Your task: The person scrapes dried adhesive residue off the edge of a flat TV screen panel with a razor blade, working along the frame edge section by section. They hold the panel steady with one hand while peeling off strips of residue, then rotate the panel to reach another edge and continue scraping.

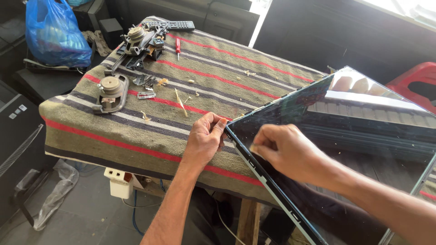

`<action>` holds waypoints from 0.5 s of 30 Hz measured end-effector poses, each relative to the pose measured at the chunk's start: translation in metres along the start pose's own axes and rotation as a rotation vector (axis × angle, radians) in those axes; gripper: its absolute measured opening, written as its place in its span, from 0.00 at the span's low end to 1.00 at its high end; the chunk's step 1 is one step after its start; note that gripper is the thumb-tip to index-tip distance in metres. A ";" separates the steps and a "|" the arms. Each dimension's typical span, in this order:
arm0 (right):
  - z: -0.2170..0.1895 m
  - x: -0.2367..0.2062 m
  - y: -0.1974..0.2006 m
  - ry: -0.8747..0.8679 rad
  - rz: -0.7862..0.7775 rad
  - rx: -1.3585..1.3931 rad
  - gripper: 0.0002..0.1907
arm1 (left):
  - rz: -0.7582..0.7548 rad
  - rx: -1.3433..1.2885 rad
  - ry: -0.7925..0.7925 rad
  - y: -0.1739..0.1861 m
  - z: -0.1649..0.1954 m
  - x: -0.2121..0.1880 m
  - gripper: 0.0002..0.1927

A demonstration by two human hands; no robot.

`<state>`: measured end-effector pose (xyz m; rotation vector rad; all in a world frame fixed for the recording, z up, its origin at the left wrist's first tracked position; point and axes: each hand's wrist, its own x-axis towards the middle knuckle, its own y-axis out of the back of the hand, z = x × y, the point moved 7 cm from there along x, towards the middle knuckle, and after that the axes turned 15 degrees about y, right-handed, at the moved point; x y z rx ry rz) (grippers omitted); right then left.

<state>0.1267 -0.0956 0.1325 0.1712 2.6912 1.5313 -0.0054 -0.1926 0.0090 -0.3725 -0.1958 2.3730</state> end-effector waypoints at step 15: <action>-0.002 0.009 -0.004 0.041 0.064 0.040 0.07 | 0.027 0.041 -0.019 0.003 0.004 -0.004 0.09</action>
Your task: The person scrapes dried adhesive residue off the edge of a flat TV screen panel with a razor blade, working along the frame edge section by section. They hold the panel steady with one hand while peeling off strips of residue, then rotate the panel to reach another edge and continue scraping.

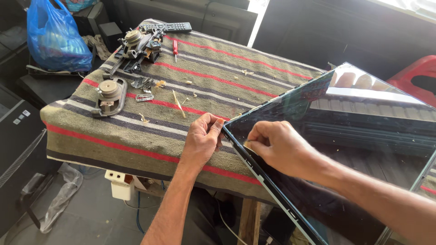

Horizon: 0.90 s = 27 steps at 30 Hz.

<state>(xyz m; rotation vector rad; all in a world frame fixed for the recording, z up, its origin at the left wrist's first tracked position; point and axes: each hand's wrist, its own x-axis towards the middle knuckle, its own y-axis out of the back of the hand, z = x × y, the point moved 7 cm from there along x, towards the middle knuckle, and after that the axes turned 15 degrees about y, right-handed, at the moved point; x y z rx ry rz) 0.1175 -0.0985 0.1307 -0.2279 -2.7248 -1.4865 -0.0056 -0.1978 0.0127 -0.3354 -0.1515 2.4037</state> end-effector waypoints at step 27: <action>-0.001 0.008 -0.004 0.035 0.041 0.002 0.07 | -0.026 -0.006 -0.025 0.000 0.001 -0.001 0.09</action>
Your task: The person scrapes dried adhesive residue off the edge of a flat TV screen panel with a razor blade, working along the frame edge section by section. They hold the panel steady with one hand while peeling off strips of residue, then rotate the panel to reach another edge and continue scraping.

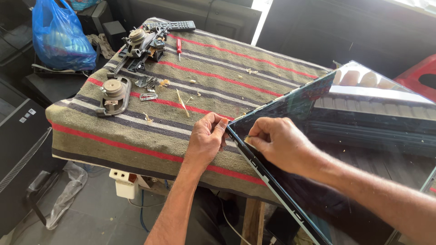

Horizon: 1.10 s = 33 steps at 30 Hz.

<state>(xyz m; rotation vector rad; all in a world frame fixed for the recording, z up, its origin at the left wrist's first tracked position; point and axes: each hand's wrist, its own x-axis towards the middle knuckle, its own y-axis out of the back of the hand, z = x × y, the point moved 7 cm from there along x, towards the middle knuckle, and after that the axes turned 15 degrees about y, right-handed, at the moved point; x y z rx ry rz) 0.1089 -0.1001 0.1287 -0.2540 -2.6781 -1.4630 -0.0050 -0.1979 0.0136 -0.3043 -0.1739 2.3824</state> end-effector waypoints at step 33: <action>-0.005 -0.014 0.005 0.010 -0.008 0.009 0.07 | 0.022 0.019 0.025 0.004 0.002 -0.004 0.10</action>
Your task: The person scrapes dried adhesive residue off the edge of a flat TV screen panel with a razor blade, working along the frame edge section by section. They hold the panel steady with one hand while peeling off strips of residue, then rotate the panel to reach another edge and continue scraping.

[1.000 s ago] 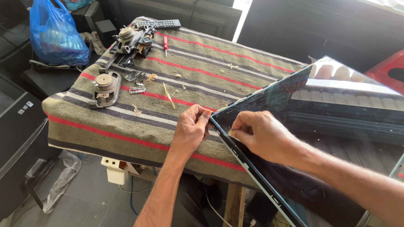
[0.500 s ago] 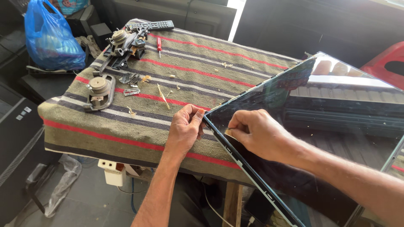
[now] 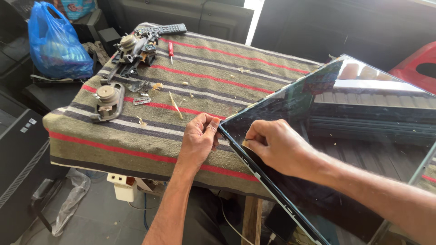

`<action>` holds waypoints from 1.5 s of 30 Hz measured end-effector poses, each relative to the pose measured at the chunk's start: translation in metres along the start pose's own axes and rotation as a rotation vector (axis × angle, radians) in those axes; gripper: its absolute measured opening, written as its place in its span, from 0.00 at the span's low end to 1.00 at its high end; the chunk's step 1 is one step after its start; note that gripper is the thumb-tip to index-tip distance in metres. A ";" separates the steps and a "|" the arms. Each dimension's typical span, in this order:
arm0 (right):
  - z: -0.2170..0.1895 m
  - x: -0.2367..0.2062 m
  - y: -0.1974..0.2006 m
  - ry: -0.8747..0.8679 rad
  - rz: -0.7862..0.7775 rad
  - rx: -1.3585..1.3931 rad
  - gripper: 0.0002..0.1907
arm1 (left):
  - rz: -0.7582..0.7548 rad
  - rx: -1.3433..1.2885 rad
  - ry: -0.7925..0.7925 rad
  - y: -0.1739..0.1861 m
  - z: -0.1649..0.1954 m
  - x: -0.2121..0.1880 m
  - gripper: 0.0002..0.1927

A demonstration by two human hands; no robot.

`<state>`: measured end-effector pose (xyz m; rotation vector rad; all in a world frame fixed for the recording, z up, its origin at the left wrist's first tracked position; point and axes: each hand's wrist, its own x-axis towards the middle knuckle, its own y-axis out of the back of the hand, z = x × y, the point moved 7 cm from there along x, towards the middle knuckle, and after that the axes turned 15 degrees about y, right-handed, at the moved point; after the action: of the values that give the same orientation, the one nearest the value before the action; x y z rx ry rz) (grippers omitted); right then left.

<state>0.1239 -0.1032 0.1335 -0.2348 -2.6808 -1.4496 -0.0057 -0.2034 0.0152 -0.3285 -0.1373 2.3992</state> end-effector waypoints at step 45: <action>0.051 -0.079 0.071 -0.089 0.229 0.432 0.21 | -0.156 1.066 -0.804 -0.110 0.039 -0.137 0.39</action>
<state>0.2138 -0.0295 0.1528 -0.5578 -2.8354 -0.7920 0.1524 -0.2122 0.1008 1.0769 0.7043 1.9700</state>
